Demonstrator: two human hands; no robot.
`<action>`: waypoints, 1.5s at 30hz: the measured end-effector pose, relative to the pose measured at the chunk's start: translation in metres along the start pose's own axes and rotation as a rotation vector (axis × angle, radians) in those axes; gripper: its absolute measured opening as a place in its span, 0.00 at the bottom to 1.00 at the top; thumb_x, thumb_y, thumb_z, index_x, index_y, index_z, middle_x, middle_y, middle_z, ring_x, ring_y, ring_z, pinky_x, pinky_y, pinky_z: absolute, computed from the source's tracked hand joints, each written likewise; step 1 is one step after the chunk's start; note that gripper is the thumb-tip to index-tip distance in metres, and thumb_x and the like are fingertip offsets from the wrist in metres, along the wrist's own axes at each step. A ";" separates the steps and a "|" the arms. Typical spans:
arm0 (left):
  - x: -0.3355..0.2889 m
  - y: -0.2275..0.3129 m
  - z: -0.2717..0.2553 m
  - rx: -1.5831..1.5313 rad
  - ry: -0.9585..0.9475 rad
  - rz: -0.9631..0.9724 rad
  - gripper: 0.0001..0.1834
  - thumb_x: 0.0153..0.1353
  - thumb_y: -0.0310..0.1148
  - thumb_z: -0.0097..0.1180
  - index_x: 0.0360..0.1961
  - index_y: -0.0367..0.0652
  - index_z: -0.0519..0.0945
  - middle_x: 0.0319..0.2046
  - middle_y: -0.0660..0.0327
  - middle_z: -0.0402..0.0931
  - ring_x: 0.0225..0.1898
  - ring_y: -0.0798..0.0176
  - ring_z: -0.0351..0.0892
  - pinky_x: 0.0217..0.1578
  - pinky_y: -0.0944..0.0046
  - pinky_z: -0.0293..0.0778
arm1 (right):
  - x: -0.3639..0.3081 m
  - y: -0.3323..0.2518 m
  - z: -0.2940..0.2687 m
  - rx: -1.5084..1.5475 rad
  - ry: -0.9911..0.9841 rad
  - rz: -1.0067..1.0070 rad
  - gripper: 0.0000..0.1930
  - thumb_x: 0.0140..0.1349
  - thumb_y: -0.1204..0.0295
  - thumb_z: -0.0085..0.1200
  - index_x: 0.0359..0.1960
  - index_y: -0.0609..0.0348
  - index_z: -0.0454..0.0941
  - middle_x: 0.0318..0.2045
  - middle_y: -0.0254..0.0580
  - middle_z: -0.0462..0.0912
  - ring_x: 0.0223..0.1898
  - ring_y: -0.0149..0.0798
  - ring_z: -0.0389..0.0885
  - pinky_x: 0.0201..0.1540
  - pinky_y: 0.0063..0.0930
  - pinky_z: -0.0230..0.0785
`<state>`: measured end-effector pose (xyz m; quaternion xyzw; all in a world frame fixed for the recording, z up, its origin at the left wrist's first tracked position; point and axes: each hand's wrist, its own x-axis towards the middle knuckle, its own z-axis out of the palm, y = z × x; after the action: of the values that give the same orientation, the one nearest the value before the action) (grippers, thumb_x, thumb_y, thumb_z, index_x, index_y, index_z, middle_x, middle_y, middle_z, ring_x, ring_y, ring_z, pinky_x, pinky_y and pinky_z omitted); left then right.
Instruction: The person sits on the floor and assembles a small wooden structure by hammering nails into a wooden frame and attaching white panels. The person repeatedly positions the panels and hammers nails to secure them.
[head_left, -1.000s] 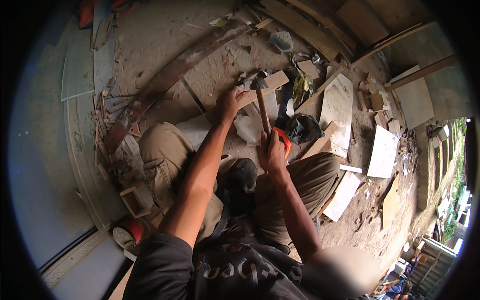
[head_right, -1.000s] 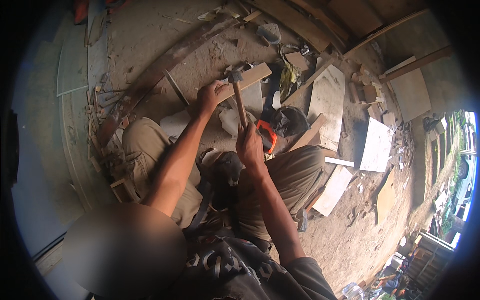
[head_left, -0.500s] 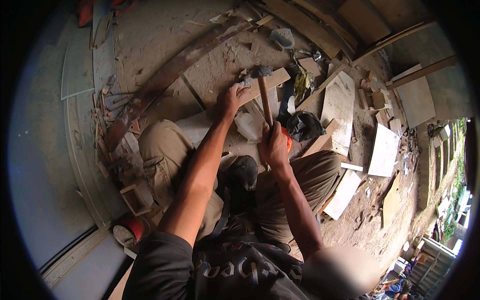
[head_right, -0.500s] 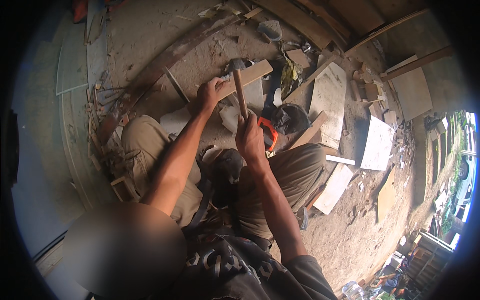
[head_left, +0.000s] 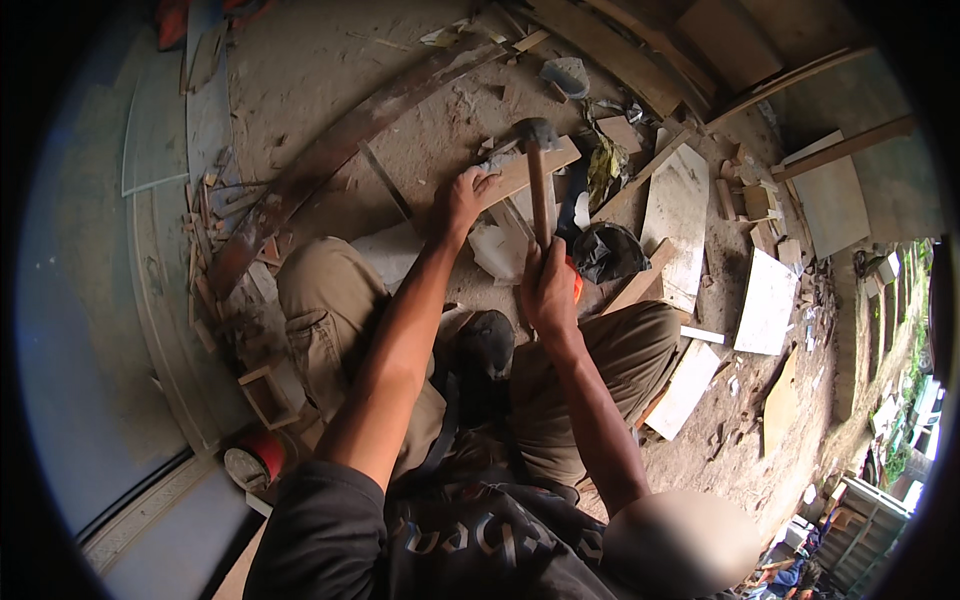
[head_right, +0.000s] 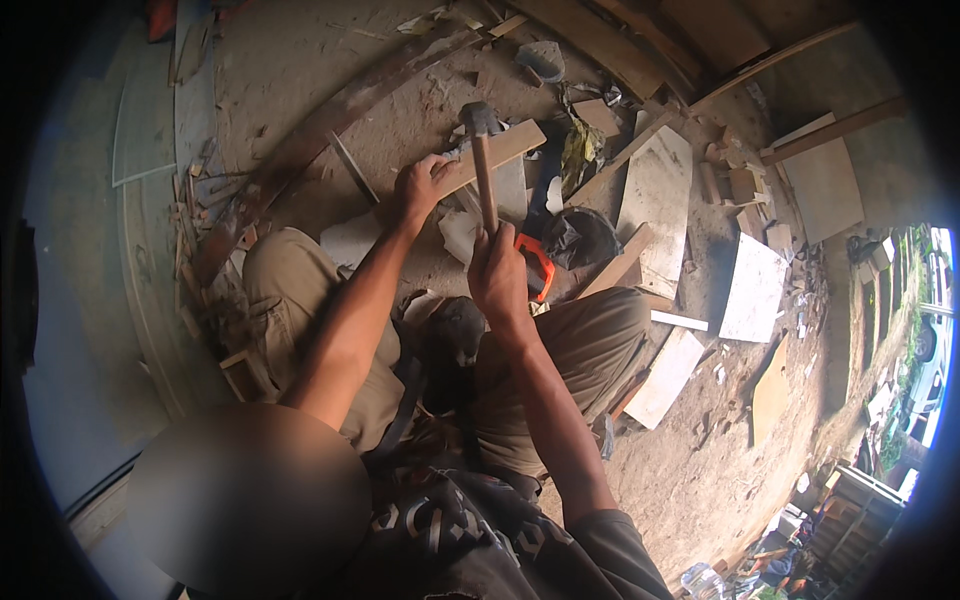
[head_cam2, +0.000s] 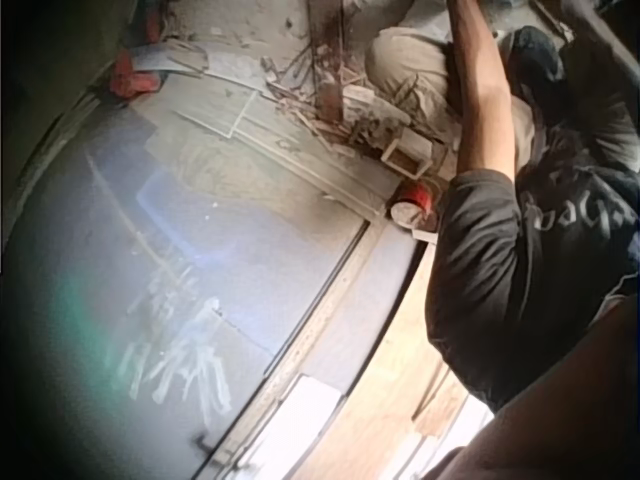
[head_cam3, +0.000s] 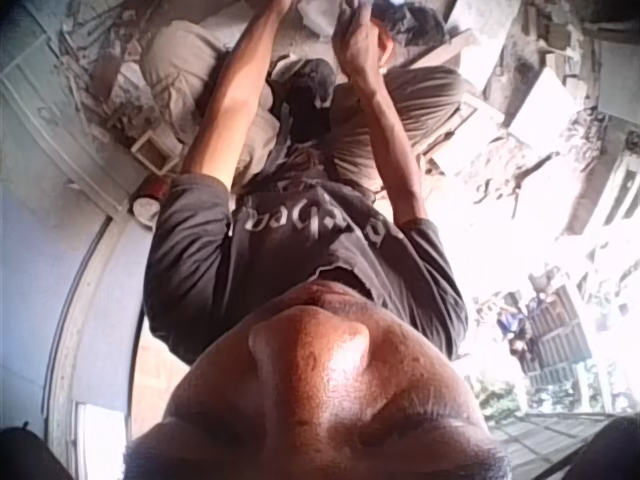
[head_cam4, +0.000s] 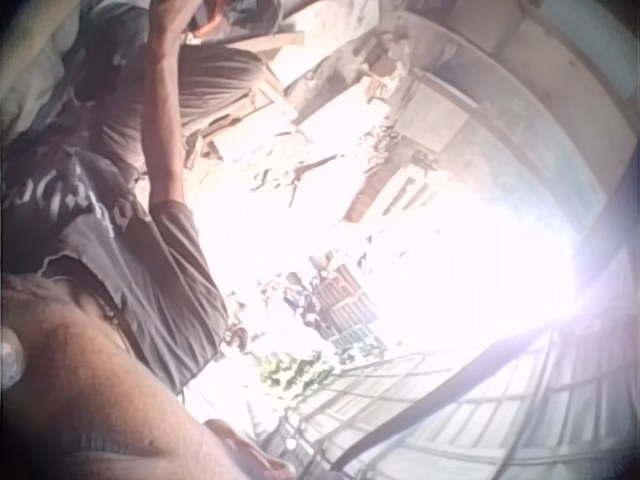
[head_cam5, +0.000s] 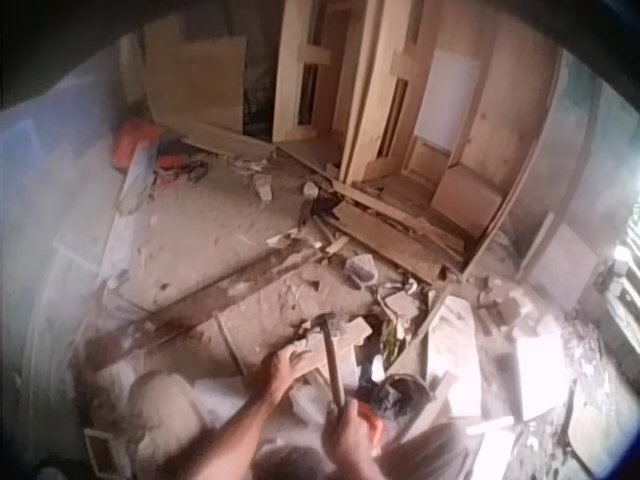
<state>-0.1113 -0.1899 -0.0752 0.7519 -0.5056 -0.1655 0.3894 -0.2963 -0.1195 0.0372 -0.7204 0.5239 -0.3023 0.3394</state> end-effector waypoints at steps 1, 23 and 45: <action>0.000 -0.002 0.000 -0.005 0.004 0.004 0.25 0.60 0.56 0.55 0.37 0.42 0.80 0.32 0.48 0.80 0.36 0.42 0.80 0.34 0.52 0.74 | -0.002 0.007 0.003 -0.043 -0.021 -0.024 0.09 0.68 0.70 0.45 0.37 0.63 0.63 0.19 0.63 0.73 0.24 0.66 0.74 0.23 0.52 0.61; 0.004 0.000 -0.001 0.002 0.007 0.030 0.24 0.60 0.55 0.54 0.38 0.43 0.82 0.33 0.51 0.81 0.35 0.45 0.81 0.34 0.53 0.74 | -0.004 0.005 0.008 -0.041 -0.027 -0.044 0.12 0.68 0.68 0.42 0.37 0.66 0.60 0.23 0.71 0.75 0.28 0.73 0.74 0.27 0.60 0.65; -0.003 0.005 0.006 0.347 -0.052 0.060 0.41 0.44 0.67 0.61 0.42 0.36 0.78 0.31 0.44 0.81 0.35 0.42 0.81 0.37 0.51 0.77 | -0.016 0.029 0.017 -0.016 -0.021 -0.005 0.11 0.67 0.71 0.48 0.39 0.65 0.62 0.20 0.65 0.74 0.24 0.67 0.75 0.23 0.51 0.61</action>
<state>-0.1193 -0.1909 -0.0756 0.7879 -0.5586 -0.0834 0.2455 -0.3032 -0.1078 0.0032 -0.7276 0.5207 -0.2915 0.3383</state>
